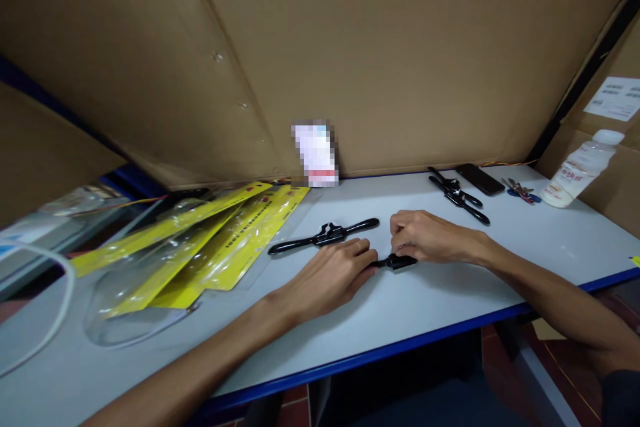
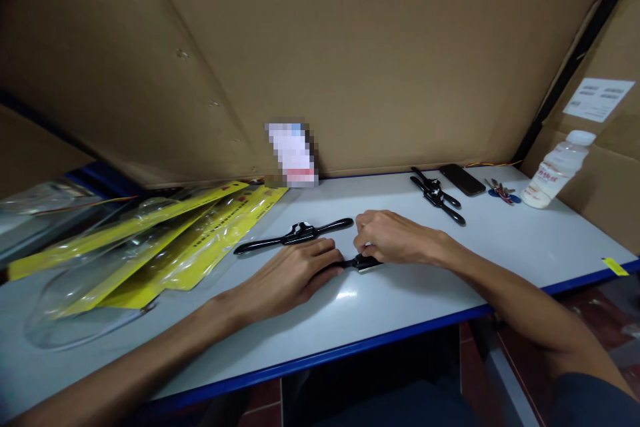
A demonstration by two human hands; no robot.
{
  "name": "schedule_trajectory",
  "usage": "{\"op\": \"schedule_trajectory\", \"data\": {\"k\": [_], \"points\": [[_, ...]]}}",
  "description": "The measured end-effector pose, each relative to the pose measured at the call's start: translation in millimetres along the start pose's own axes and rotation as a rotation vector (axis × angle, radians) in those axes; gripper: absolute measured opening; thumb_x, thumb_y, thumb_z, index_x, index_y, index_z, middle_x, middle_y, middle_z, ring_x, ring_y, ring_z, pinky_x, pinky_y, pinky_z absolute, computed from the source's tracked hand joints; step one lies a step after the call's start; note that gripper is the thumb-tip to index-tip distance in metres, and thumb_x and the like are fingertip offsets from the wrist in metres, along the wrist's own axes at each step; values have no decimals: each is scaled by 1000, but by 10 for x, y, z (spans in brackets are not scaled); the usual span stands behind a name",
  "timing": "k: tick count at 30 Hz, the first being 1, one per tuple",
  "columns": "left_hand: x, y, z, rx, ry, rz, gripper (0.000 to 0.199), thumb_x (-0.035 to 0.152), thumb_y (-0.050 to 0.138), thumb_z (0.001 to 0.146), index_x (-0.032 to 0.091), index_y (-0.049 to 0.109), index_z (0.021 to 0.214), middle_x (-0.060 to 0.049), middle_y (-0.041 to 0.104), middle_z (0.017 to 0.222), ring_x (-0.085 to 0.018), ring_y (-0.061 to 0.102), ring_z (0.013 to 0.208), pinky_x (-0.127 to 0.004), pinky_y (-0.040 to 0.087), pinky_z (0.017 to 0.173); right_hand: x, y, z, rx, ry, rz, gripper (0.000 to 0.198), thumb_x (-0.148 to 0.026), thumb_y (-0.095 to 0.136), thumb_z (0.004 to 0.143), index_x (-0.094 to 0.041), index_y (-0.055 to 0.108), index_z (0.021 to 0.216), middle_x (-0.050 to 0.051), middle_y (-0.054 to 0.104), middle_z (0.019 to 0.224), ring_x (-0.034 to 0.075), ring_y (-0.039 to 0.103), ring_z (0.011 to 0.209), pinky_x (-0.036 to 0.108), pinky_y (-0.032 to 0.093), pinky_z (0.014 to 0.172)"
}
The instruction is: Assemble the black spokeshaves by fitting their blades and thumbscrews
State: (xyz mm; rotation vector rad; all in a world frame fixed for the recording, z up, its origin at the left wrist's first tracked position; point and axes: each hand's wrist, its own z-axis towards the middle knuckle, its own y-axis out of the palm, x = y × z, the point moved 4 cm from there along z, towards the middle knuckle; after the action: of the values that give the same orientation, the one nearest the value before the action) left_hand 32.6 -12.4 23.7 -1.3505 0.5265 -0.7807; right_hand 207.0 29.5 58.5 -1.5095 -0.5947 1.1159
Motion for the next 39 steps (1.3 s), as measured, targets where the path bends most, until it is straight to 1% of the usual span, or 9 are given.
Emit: {"op": "schedule_trajectory", "data": {"k": [5, 13, 19, 24, 26, 29, 32, 35, 39], "points": [[-11, 13, -2, -11, -24, -52, 23, 24, 45, 104, 17, 65, 98, -6, 63, 91, -18, 62, 76, -31, 46, 66, 28, -8, -13, -10, 5, -33, 25, -6, 56, 92, -18, 66, 72, 4, 57, 81, 16, 53, 80, 30, 38, 74], [-29, 26, -4, -14, -34, -74, 24, 24, 43, 104, 17, 65, 98, -6, 62, 90, -19, 62, 75, -32, 45, 65, -76, 23, 6, -38, 44, -85, 31, -3, 50, 92, -18, 52, 65, 1, 51, 74, 13, 42, 65, 30, 32, 65], [-47, 29, 1, -9, -63, -120, 21, 25, 46, 103, 17, 66, 99, -6, 63, 91, -19, 63, 76, -31, 46, 66, -48, 32, 2, 7, 97, -11, 25, -1, 48, 88, -18, 54, 70, 3, 59, 79, 14, 47, 70, 30, 34, 69], [-35, 5, 5, 0, -66, -131, 19, 25, 47, 102, 18, 63, 94, -5, 63, 90, -19, 63, 76, -31, 47, 66, 46, 126, 22, 53, 256, 75, 11, -9, 55, 83, -18, 62, 84, 1, 61, 71, 14, 47, 66, 29, 32, 66], [-30, -1, 6, 9, -59, -131, 19, 24, 47, 102, 18, 63, 94, -4, 63, 90, -18, 63, 76, -30, 47, 66, 84, 176, 33, 87, 345, 111, 13, -15, 59, 82, -18, 63, 93, 0, 60, 67, 14, 46, 62, 29, 31, 63], [-26, 0, 7, 13, -47, -127, 19, 25, 46, 101, 18, 63, 95, -5, 62, 89, -18, 62, 75, -30, 47, 65, 103, 227, 46, 133, 396, 159, 14, -14, 56, 81, -18, 62, 93, 0, 60, 66, 14, 46, 61, 28, 30, 62], [-23, 2, 6, 14, -38, -126, 20, 25, 46, 102, 18, 63, 94, -5, 62, 90, -18, 62, 75, -30, 47, 66, 97, 202, 32, 134, 378, 122, 16, -12, 52, 84, -17, 63, 95, 2, 61, 66, 15, 46, 62, 29, 30, 62], [-22, 3, 3, 4, -43, -120, 19, 24, 47, 101, 18, 62, 93, -5, 61, 90, -19, 62, 75, -31, 47, 65, 83, 65, -17, 113, 327, 5, 21, -13, 49, 89, -17, 67, 99, 3, 62, 68, 16, 47, 64, 30, 29, 63], [-25, 6, 3, -14, -52, -125, 17, 25, 48, 101, 18, 63, 95, -5, 61, 91, -19, 62, 76, -31, 46, 65, 31, -127, -85, 13, 202, -2, 24, -14, 58, 88, -20, 71, 107, 3, 69, 80, 15, 54, 69, 30, 32, 68]]}}
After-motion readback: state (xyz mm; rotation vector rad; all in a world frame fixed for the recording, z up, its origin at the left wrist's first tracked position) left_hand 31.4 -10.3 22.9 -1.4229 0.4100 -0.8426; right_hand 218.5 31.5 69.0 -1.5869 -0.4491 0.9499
